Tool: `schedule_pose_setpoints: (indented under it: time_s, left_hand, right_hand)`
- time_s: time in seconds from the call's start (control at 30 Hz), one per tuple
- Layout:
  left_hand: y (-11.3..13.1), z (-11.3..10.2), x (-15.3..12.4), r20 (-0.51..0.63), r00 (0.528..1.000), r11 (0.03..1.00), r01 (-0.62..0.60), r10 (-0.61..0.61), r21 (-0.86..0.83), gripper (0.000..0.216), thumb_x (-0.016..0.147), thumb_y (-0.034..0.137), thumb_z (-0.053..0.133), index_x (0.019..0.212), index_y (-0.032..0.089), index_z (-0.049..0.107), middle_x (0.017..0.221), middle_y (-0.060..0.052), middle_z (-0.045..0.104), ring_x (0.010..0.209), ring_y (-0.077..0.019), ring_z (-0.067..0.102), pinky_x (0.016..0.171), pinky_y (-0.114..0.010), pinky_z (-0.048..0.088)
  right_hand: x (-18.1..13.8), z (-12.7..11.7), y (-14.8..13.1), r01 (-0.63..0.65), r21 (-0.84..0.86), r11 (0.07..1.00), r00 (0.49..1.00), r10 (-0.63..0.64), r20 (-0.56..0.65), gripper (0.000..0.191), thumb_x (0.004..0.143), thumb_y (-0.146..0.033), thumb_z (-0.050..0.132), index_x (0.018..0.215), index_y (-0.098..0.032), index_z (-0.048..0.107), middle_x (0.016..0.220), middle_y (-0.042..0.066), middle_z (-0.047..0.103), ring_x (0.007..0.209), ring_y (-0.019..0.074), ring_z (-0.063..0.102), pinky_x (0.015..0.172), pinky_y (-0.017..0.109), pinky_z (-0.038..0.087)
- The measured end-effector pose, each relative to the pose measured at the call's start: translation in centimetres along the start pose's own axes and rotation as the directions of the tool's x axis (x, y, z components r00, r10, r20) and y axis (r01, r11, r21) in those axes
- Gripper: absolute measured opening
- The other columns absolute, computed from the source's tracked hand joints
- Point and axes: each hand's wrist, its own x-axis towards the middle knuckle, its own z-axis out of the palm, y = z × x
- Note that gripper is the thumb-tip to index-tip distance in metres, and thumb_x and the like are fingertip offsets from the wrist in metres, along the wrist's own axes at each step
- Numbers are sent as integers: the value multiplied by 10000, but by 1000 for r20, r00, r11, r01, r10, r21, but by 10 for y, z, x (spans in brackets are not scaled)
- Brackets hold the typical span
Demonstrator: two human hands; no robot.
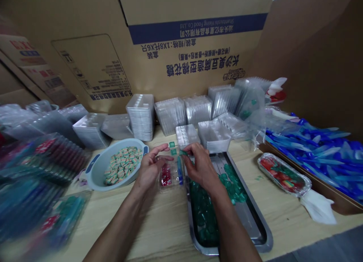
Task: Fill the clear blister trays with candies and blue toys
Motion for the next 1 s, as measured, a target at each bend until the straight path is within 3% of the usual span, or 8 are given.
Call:
schedule_pose_setpoints:
  time_s: [0.23, 0.5, 0.57, 0.63, 0.73, 0.83, 0.9, 1.0]
  left_hand:
    - [4, 1, -2, 10, 1000, 1000, -7, 7, 28, 545, 689, 150, 598, 1231, 184, 638, 1246, -100, 615, 803, -157, 720, 540, -201, 539]
    - [5, 0, -1, -19, 1000, 1000, 17, -17, 4, 543, 704, 140, 605, 1244, 188, 629, 1239, -94, 640, 710, -116, 684, 513, -182, 484]
    - [8, 2, -4, 0, 1000, 999, 2, -2, -32, 665, 723, 156, 633, 1377, 225, 535, 1262, -100, 635, 707, -117, 683, 550, -203, 507]
    - [10, 7, -8, 2, 999, 995, -47, 47, -88, 857, 745, 180, 679, 1524, 296, 339, 1307, -108, 620, 720, -113, 685, 631, -234, 545]
    - [10, 16, -13, 10, 998, 979, -55, 58, -198, 995, 761, 211, 741, 1571, 348, 181, 1361, -112, 608, 845, -134, 711, 817, -297, 570]
    - [11, 19, -11, 29, 996, 953, 93, -88, -290, 742, 786, 175, 721, 1459, 223, 412, 1242, -116, 686, 963, -164, 714, 914, -311, 552]
    - [15, 15, -6, 4, 983, 927, 172, -181, -332, 504, 798, 126, 682, 1287, 150, 559, 1144, -115, 721, 921, -150, 713, 897, -291, 560]
    - [28, 2, 1, -83, 970, 892, 175, -229, -416, 381, 771, 50, 653, 1140, 135, 614, 1054, -82, 736, 796, -120, 701, 819, -276, 587]
  right_hand:
    - [-5, 11, -6, 162, -121, 979, 979, -143, 148, 173, 898, -151, 501, 1055, -209, 545, 954, 57, 606, 948, 241, 564, 849, 388, 357]
    - [-7, 20, -9, 182, -77, 980, 968, -164, 192, 201, 852, -91, 491, 1011, -213, 502, 938, 59, 607, 908, 232, 573, 833, 372, 376]
    - [-7, 22, -8, 187, -86, 979, 968, -168, 187, 196, 856, -93, 484, 1013, -209, 498, 952, 65, 609, 925, 238, 575, 837, 377, 377]
    - [-8, 25, -6, 184, -98, 978, 974, -168, 150, 194, 862, -106, 481, 1028, -205, 500, 951, 68, 609, 920, 242, 577, 835, 385, 378]
    - [-6, 26, -5, 109, -92, 990, 994, -106, 36, 149, 884, -152, 484, 1017, -210, 516, 902, 57, 614, 862, 232, 580, 810, 382, 392]
    - [0, 14, -5, 32, 67, 997, 999, -33, 18, 172, 921, -235, 498, 1088, -221, 534, 913, 49, 633, 833, 207, 593, 777, 345, 443]
    - [6, -4, -3, -12, 164, 986, 1000, 13, -6, 286, 932, -297, 515, 1207, -219, 521, 993, 62, 649, 861, 197, 611, 768, 322, 475]
    - [14, -35, 1, -109, 69, 992, 989, 115, -90, 323, 932, -310, 506, 1230, -198, 563, 1015, 73, 677, 859, 196, 631, 740, 304, 481]
